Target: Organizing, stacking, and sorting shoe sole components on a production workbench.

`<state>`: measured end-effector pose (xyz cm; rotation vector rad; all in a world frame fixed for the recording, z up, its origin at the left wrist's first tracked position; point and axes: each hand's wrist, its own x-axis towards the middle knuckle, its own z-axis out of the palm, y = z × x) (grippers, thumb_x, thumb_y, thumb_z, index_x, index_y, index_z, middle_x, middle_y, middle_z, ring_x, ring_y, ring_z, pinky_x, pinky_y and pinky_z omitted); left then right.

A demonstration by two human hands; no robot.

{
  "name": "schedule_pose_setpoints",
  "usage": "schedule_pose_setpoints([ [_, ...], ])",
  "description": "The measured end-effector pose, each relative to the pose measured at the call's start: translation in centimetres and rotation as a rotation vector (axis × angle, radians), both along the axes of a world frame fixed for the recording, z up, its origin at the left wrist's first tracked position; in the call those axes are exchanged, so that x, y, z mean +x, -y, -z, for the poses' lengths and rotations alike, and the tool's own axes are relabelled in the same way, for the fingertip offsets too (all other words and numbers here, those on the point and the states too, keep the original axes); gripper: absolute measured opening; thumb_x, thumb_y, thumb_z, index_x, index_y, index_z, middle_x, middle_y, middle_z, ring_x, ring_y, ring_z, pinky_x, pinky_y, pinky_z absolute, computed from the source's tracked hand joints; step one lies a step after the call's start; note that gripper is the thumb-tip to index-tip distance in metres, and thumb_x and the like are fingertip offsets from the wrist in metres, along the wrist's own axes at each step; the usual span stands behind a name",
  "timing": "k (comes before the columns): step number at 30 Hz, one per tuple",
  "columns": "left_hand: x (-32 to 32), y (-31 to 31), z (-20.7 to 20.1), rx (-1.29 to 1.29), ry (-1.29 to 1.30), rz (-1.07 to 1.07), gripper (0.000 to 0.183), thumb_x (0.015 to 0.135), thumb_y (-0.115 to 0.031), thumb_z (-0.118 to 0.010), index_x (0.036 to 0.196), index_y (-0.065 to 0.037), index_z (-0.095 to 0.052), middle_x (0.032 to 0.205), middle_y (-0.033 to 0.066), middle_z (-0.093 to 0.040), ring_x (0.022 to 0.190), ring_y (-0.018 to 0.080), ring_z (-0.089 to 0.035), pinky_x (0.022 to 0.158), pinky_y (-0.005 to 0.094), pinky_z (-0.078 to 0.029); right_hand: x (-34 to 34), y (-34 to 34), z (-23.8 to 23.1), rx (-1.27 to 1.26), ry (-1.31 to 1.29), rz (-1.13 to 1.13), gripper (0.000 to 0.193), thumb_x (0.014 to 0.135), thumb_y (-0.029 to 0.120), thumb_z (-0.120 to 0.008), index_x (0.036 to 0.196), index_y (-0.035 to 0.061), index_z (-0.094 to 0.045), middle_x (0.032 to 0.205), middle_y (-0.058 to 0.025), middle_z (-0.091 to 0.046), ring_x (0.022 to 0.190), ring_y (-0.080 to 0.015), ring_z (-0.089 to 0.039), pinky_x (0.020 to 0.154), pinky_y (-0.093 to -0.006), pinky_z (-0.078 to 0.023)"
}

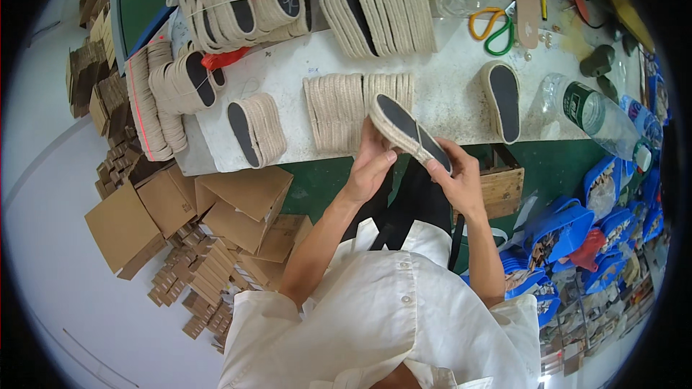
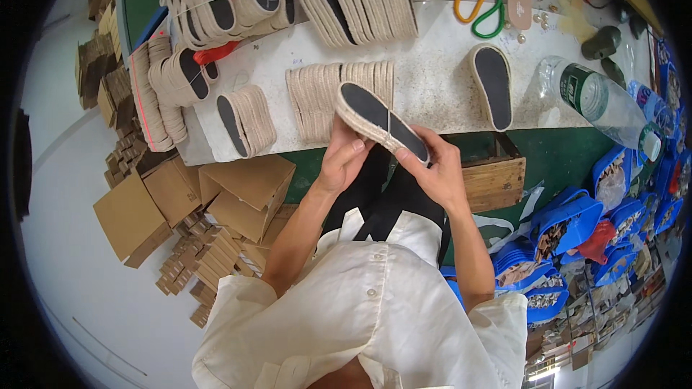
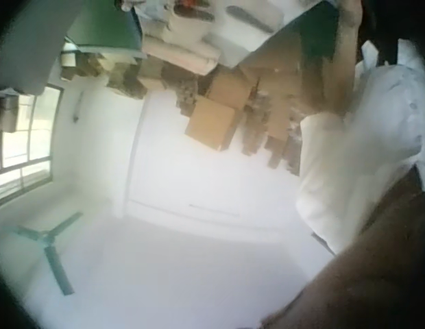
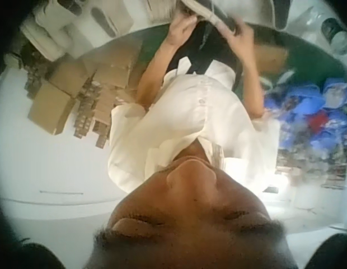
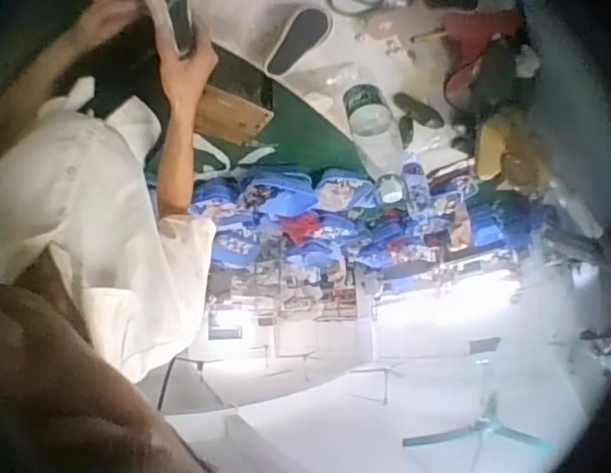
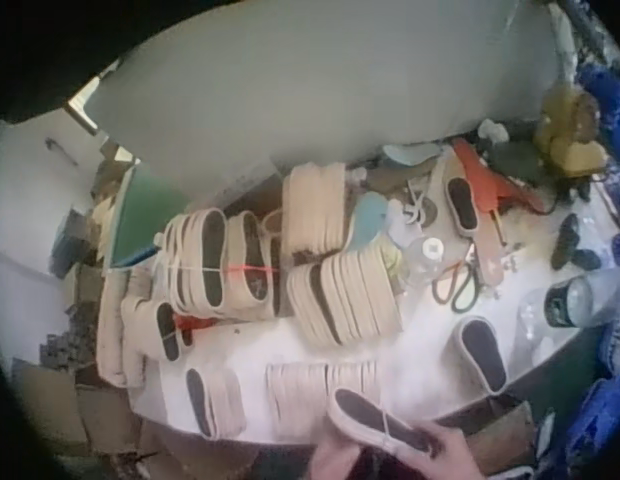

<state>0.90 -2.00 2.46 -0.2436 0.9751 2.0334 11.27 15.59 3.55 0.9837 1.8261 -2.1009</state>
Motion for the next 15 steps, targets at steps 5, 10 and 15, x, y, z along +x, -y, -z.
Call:
schedule_pose_setpoints([
  [5,0.1,-1.5,-0.2,-0.299,-0.440,0.107,0.094,0.089,-0.007,-0.073,0.162,-0.007,-0.013,0.158,0.0156,-0.030,0.136,0.0289,-0.046,0.111,0.0444,-0.044,1.0,0.7,0.1,-0.244,0.061,0.089,0.047,0.095,0.024,-0.074,0.130,-0.0050,-0.064,0.092,-0.0033,-0.069,0.071,-0.0054,-0.058,0.061,-0.0215,-0.048],
  [10,-0.1,-2.2,0.0,-0.299,-0.335,0.060,0.096,0.084,-0.005,-0.077,0.159,-0.005,-0.017,0.151,0.0149,-0.036,0.134,0.0264,-0.048,0.108,0.0425,-0.047,1.3,0.3,0.0,-0.099,0.031,0.047,0.048,0.093,0.021,-0.076,0.130,-0.0058,-0.063,0.099,-0.0082,-0.073,0.087,-0.0108,-0.066,0.076,-0.0274,-0.055],
  [15,-0.7,-1.5,0.9,-0.185,-0.337,0.038,0.089,0.083,-0.007,-0.078,0.154,-0.002,-0.024,0.138,0.0161,-0.047,0.127,0.0255,-0.053,0.109,0.0425,-0.047,1.2,0.7,-0.3,-0.005,-0.027,0.045,0.047,0.092,0.018,-0.076,0.130,-0.0074,-0.062,0.102,-0.0110,-0.074,0.094,-0.0124,-0.068,0.082,-0.0289,-0.055],
])
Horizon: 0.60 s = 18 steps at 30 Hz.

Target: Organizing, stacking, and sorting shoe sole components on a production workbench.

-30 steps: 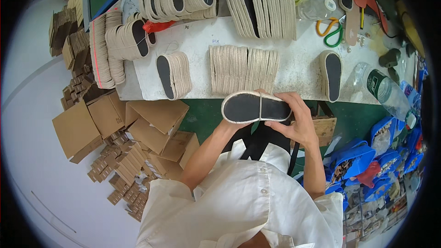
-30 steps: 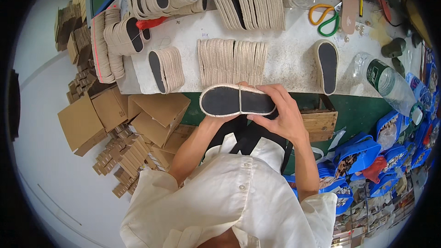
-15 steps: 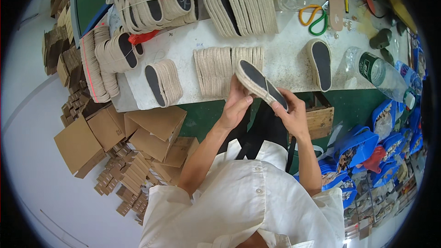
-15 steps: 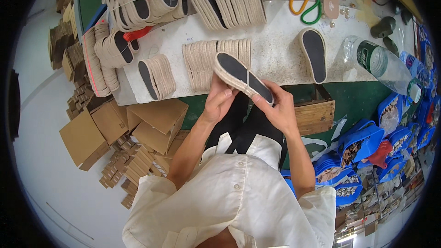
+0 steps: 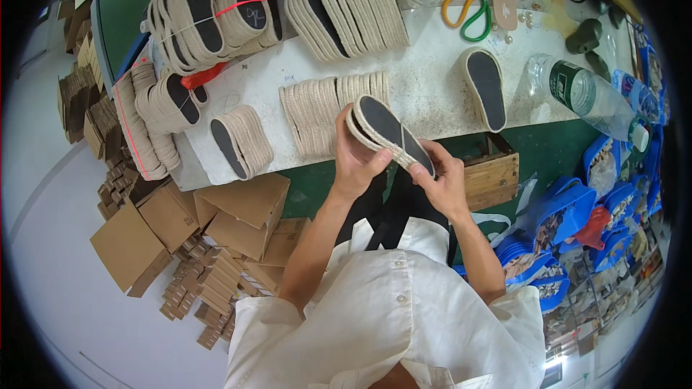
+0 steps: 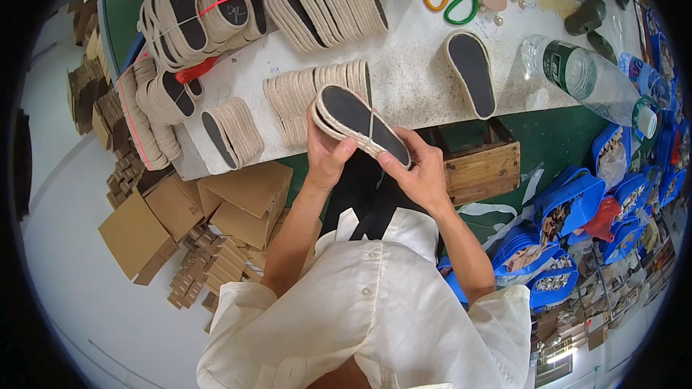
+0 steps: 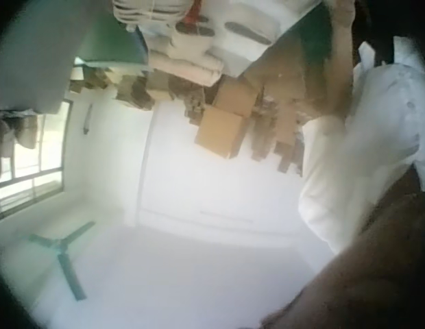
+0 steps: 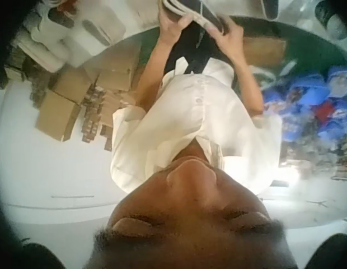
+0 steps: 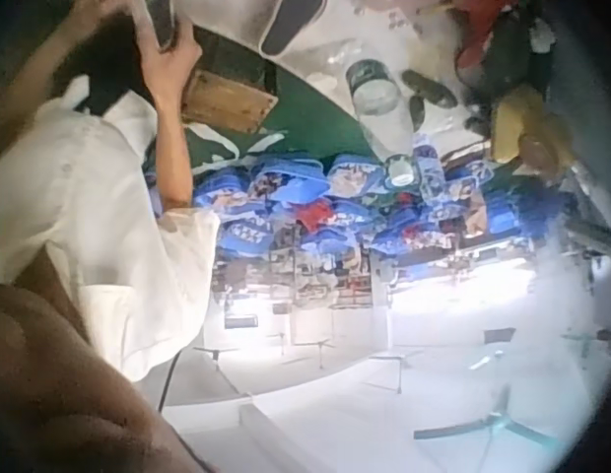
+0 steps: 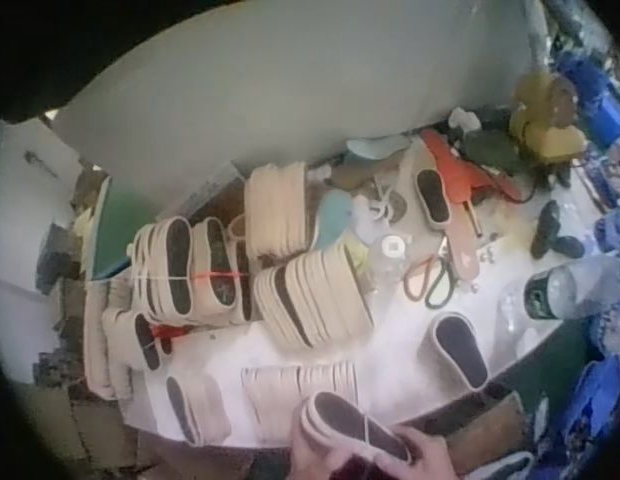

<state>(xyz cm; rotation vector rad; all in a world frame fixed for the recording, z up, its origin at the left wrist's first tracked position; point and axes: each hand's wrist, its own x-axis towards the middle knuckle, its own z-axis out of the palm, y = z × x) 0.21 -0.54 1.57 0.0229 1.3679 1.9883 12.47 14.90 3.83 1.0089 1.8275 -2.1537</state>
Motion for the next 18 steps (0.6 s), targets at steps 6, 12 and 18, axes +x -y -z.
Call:
schedule_pose_setpoints([
  [6,-0.5,-1.7,-0.8,0.002,0.066,-0.004,0.088,0.082,-0.006,-0.078,0.153,-0.003,-0.025,0.133,0.0151,-0.051,0.118,0.0242,-0.059,0.104,0.0416,-0.052,0.6,0.6,0.6,-0.297,0.046,0.167,0.043,0.097,0.018,-0.071,0.130,-0.0082,-0.060,0.100,-0.0103,-0.073,0.088,-0.0125,-0.068,0.075,-0.0282,-0.058],
  [12,-1.0,-2.7,-0.8,-0.001,-0.004,0.025,0.088,0.082,-0.005,-0.079,0.153,-0.004,-0.026,0.133,0.0148,-0.052,0.120,0.0247,-0.060,0.103,0.0423,-0.053,0.3,-0.2,0.8,-0.320,-0.042,0.181,0.046,0.101,0.020,-0.067,0.136,-0.0080,-0.055,0.105,-0.0107,-0.071,0.083,-0.0145,-0.068,0.074,-0.0300,-0.059],
  [18,-1.9,-2.7,-0.7,-0.016,-0.050,0.156,0.085,0.085,-0.017,-0.078,0.153,-0.002,-0.028,0.146,0.0232,-0.049,0.125,0.0362,-0.062,0.108,0.0509,-0.052,0.7,-1.1,0.9,-0.277,-0.072,0.084,0.047,0.106,0.029,-0.056,0.133,-0.0088,-0.056,0.098,-0.0118,-0.073,0.078,-0.0171,-0.072,0.071,-0.0303,-0.058],
])
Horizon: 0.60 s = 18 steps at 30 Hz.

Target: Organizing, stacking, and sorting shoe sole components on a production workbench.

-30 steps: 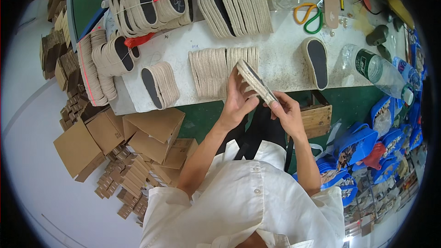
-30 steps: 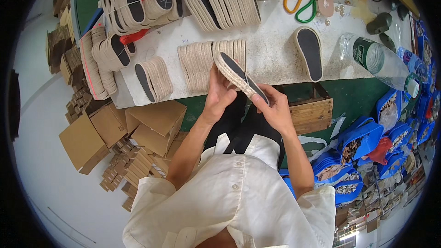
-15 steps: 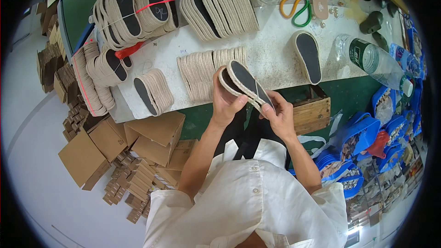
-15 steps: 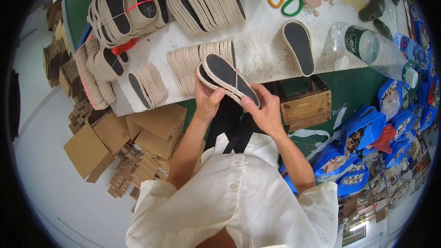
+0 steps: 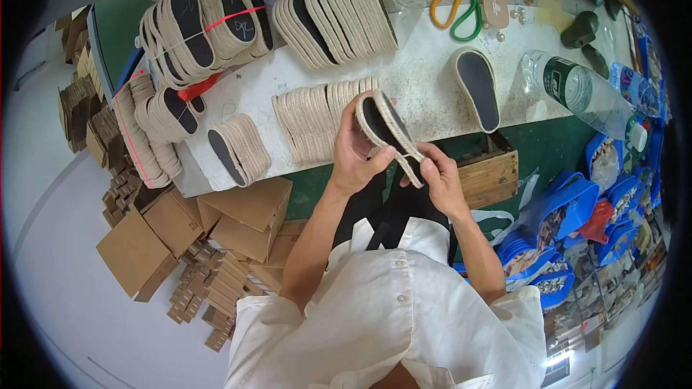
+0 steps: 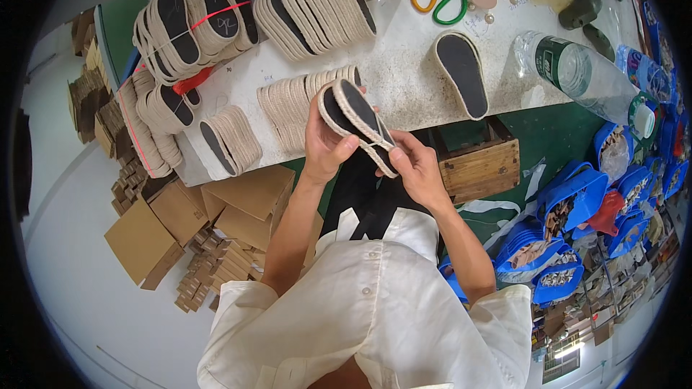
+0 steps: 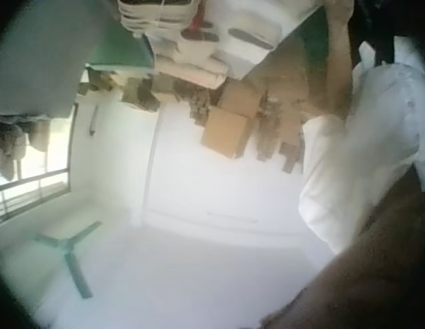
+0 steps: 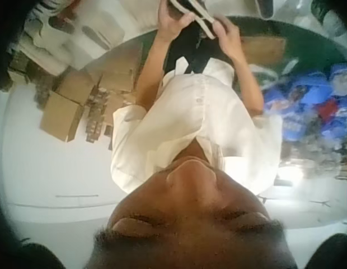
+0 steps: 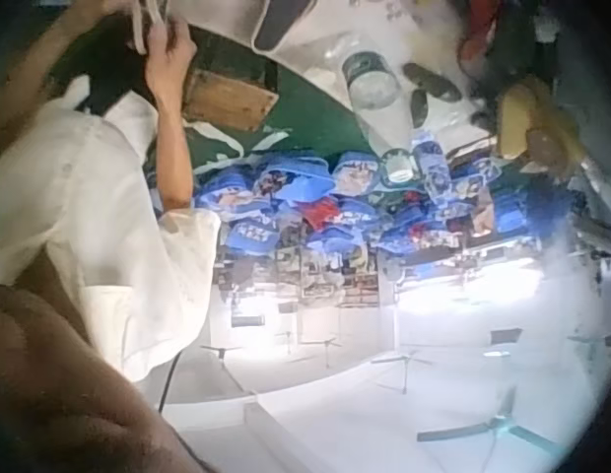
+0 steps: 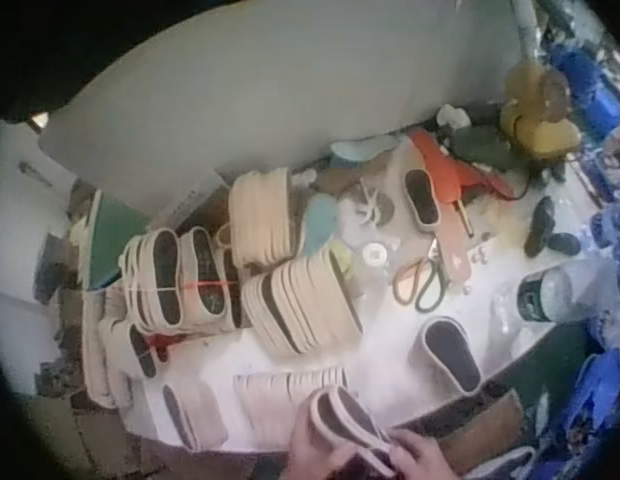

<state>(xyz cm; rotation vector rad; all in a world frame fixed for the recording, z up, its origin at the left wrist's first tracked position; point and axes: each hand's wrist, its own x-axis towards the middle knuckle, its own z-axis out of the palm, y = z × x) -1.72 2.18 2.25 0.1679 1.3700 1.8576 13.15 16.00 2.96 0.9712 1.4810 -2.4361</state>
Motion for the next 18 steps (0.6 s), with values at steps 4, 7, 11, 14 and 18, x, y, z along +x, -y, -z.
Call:
schedule_pose_setpoints([
  [4,0.0,-0.3,0.4,-0.001,0.018,0.029,0.089,0.086,-0.019,-0.075,0.157,0.001,-0.025,0.150,0.0239,-0.046,0.129,0.0349,-0.060,0.111,0.0484,-0.049,0.4,0.2,0.5,0.192,-0.028,-0.047,0.057,0.110,0.042,-0.041,0.131,-0.0092,-0.056,0.086,-0.0133,-0.073,0.070,-0.0196,-0.073,0.066,-0.0295,-0.057],
  [7,0.1,-0.3,0.1,0.013,0.088,0.016,0.091,0.086,-0.017,-0.075,0.158,0.003,-0.024,0.148,0.0190,-0.045,0.132,0.0286,-0.053,0.113,0.0430,-0.044,0.3,0.5,0.4,0.181,-0.011,-0.008,0.063,0.110,0.046,-0.034,0.130,-0.0093,-0.057,0.085,-0.0139,-0.073,0.068,-0.0205,-0.073,0.065,-0.0300,-0.057],
  [11,-0.1,-0.2,-0.5,-0.022,0.077,0.016,0.092,0.085,-0.014,-0.077,0.159,0.002,-0.024,0.146,0.0137,-0.045,0.134,0.0236,-0.049,0.113,0.0388,-0.044,0.0,0.3,-0.1,0.111,0.013,0.005,0.066,0.111,0.049,-0.030,0.130,-0.0083,-0.057,0.088,-0.0144,-0.073,0.069,-0.0201,-0.072,0.063,-0.0304,-0.057],
  [14,0.0,-0.4,-0.7,-0.075,0.097,0.043,0.092,0.086,-0.013,-0.077,0.159,0.001,-0.023,0.146,0.0145,-0.045,0.133,0.0258,-0.051,0.108,0.0406,-0.050,0.6,0.7,1.1,-0.024,0.040,0.058,0.071,0.111,0.054,-0.024,0.129,-0.0056,-0.060,0.094,-0.0164,-0.074,0.068,-0.0205,-0.071,0.063,-0.0303,-0.056],
  [18,0.7,-2.3,-1.1,-0.236,0.108,0.020,0.093,0.084,-0.013,-0.081,0.158,-0.001,-0.026,0.142,0.0202,-0.049,0.120,0.0282,-0.062,0.097,0.0409,-0.059,1.5,0.9,2.6,-0.271,0.084,0.082,0.079,0.109,0.059,-0.015,0.131,-0.0016,-0.060,0.102,-0.0194,-0.074,0.067,-0.0225,-0.068,0.064,-0.0312,-0.054],
])
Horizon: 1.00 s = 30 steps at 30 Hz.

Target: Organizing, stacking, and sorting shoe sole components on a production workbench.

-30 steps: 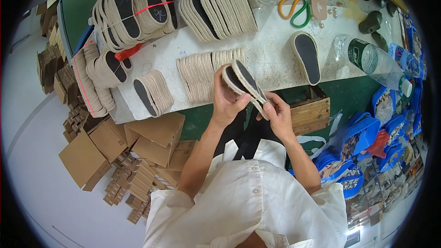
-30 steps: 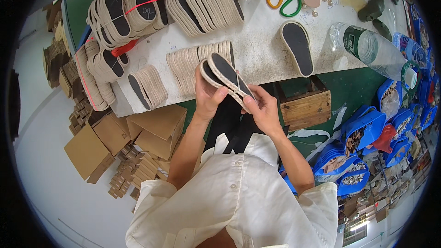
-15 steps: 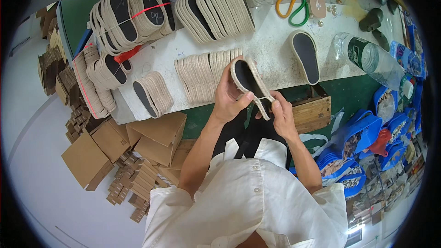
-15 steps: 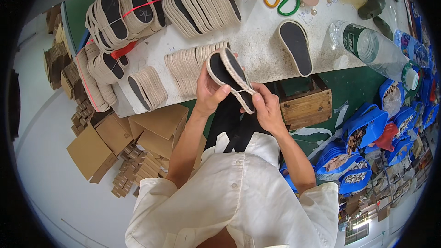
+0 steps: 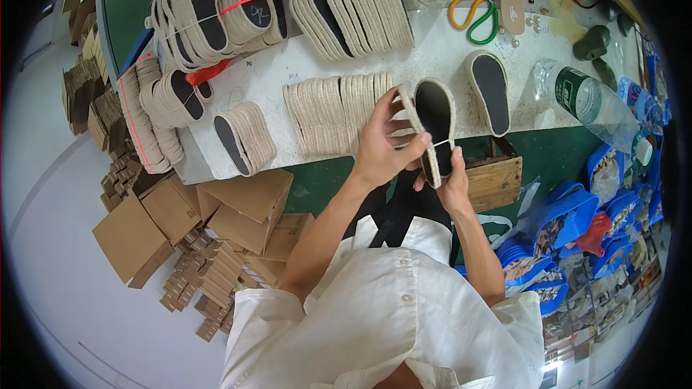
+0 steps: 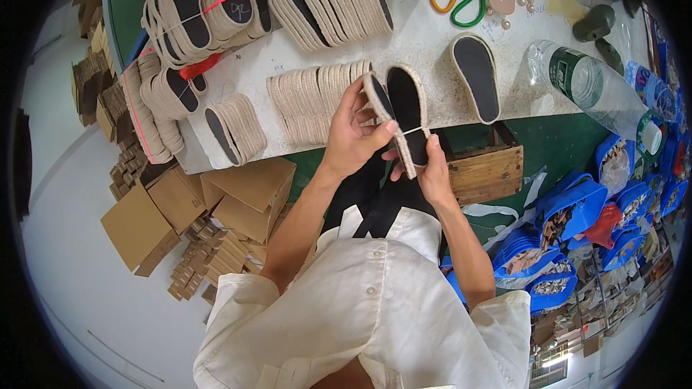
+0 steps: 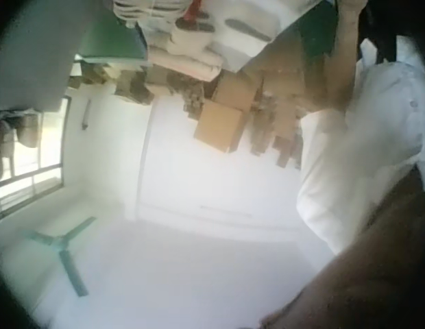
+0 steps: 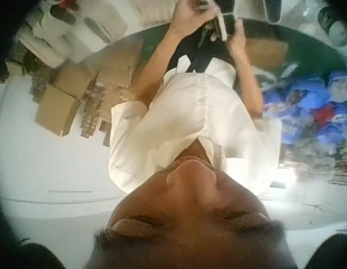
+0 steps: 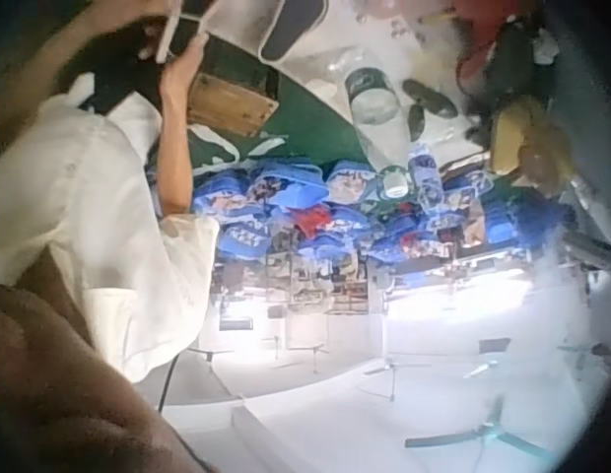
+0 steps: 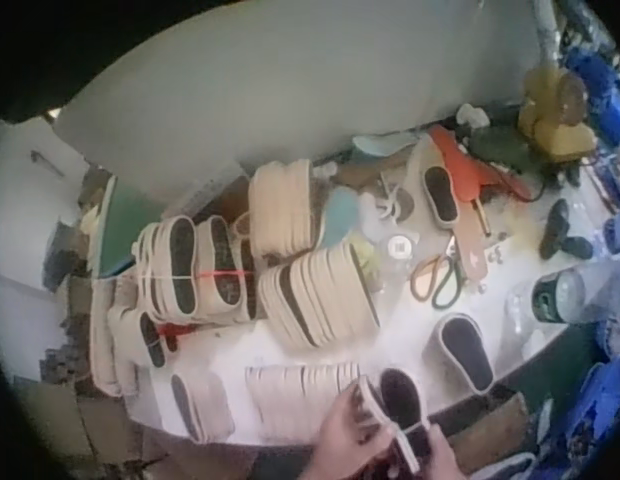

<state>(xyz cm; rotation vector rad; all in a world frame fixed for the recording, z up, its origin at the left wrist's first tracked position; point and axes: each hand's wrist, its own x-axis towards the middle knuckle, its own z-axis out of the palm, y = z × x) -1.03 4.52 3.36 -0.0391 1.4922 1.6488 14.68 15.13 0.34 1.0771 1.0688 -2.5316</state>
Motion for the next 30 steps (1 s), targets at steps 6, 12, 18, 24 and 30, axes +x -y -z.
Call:
schedule_pose_setpoints([
  [6,0.2,-1.1,0.0,-0.149,-0.221,0.071,0.092,0.082,-0.017,-0.086,0.156,0.000,-0.033,0.138,0.0222,-0.054,0.109,0.0269,-0.067,0.084,0.0349,-0.060,-0.2,1.3,-0.2,-0.057,0.009,0.063,0.069,0.111,0.054,-0.024,0.136,-0.0023,-0.055,0.110,-0.0179,-0.071,0.074,-0.0218,-0.067,0.070,-0.0330,-0.056],
  [12,-0.4,-0.1,0.6,-0.004,-0.189,0.040,0.092,0.086,-0.014,-0.083,0.159,0.000,-0.028,0.143,0.0213,-0.051,0.113,0.0245,-0.065,0.087,0.0348,-0.059,-0.5,0.2,-0.3,-0.041,-0.087,0.062,0.053,0.103,0.039,-0.063,0.137,-0.0014,-0.055,0.116,-0.0140,-0.070,0.085,-0.0158,-0.067,0.079,-0.0309,-0.056],
  [18,-0.2,0.9,1.6,0.108,-0.066,0.001,0.094,0.088,-0.009,-0.079,0.161,-0.002,-0.021,0.149,0.0196,-0.043,0.122,0.0241,-0.057,0.095,0.0365,-0.056,-1.1,-0.2,-1.5,0.070,-0.020,-0.014,0.052,0.098,0.024,-0.073,0.138,-0.0040,-0.054,0.120,-0.0139,-0.070,0.090,-0.0144,-0.069,0.082,-0.0298,-0.058],
  [24,0.2,0.7,1.7,-0.048,-0.226,-0.136,0.095,0.081,-0.011,-0.088,0.153,-0.004,-0.027,0.135,0.0151,-0.048,0.111,0.0229,-0.063,0.091,0.0356,-0.058,-1.4,-0.7,-1.6,-0.047,0.023,-0.066,0.050,0.107,0.034,-0.054,0.140,-0.0035,-0.054,0.111,-0.0154,-0.072,0.087,-0.0142,-0.069,0.077,-0.0297,-0.057],
  [30,-0.7,-0.4,0.4,-0.296,-0.396,0.042,0.077,0.082,-0.005,-0.087,0.147,-0.002,-0.046,0.115,0.0078,-0.054,0.103,0.0142,-0.060,0.088,0.0281,-0.052,-1.8,-0.2,-2.7,-0.240,0.120,0.123,0.066,0.108,0.058,-0.032,0.117,0.0000,-0.061,0.076,-0.0079,-0.061,0.055,-0.0123,-0.047,0.057,-0.0314,-0.045],
])
